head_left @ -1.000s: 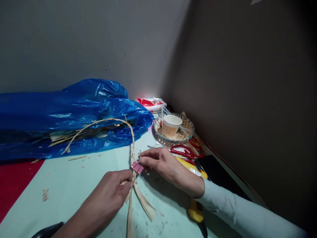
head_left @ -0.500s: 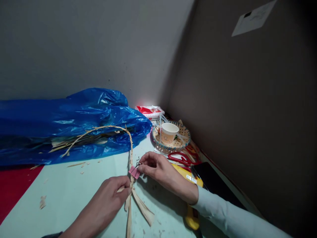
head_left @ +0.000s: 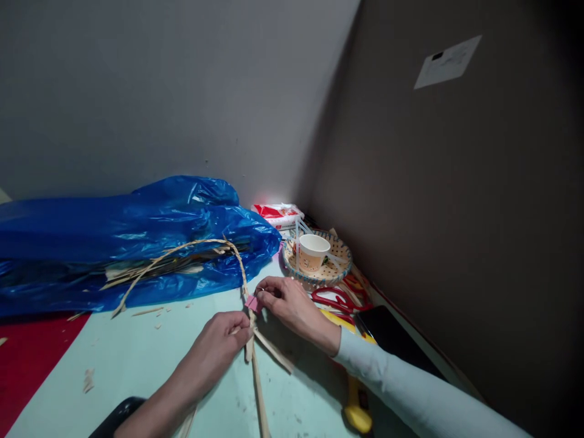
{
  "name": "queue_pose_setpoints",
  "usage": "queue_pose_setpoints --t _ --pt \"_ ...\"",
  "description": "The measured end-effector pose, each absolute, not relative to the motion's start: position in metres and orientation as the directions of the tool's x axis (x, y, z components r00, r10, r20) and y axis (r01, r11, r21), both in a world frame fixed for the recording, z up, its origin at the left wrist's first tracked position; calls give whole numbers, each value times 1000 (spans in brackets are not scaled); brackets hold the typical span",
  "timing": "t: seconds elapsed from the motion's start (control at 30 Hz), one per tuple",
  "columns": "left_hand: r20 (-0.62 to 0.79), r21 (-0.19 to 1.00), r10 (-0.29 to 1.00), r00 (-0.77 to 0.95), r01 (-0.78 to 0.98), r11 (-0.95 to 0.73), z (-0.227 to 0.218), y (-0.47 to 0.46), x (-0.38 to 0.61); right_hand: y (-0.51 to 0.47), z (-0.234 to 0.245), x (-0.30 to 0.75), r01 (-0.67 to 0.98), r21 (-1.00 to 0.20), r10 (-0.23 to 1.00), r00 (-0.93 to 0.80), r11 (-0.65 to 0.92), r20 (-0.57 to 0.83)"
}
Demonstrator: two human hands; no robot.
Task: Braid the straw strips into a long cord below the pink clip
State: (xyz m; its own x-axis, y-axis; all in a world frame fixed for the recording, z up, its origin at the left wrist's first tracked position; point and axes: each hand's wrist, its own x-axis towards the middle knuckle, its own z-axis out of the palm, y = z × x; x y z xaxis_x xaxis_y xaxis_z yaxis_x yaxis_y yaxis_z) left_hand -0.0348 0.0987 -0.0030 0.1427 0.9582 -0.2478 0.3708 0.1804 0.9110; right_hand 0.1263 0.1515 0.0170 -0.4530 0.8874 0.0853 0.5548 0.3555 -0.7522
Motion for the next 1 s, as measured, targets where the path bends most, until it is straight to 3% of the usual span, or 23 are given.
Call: queue_pose_setpoints --t 0.4,0.53,0.7,1.0 --pt "-420 896 881 218 252 365 -2 88 -38 103 23 142 646 -671 909 -401 365 109" --pt "-416 903 878 238 221 368 0 88 -38 75 31 140 683 -649 903 -428 336 17" --pt "-395 913 889 232 205 352 1 87 -36 74 22 132 637 -724 902 -429 264 -49" --pt "-343 934 917 203 181 309 0 85 -30 68 5 127 556 -816 955 -296 155 -20"
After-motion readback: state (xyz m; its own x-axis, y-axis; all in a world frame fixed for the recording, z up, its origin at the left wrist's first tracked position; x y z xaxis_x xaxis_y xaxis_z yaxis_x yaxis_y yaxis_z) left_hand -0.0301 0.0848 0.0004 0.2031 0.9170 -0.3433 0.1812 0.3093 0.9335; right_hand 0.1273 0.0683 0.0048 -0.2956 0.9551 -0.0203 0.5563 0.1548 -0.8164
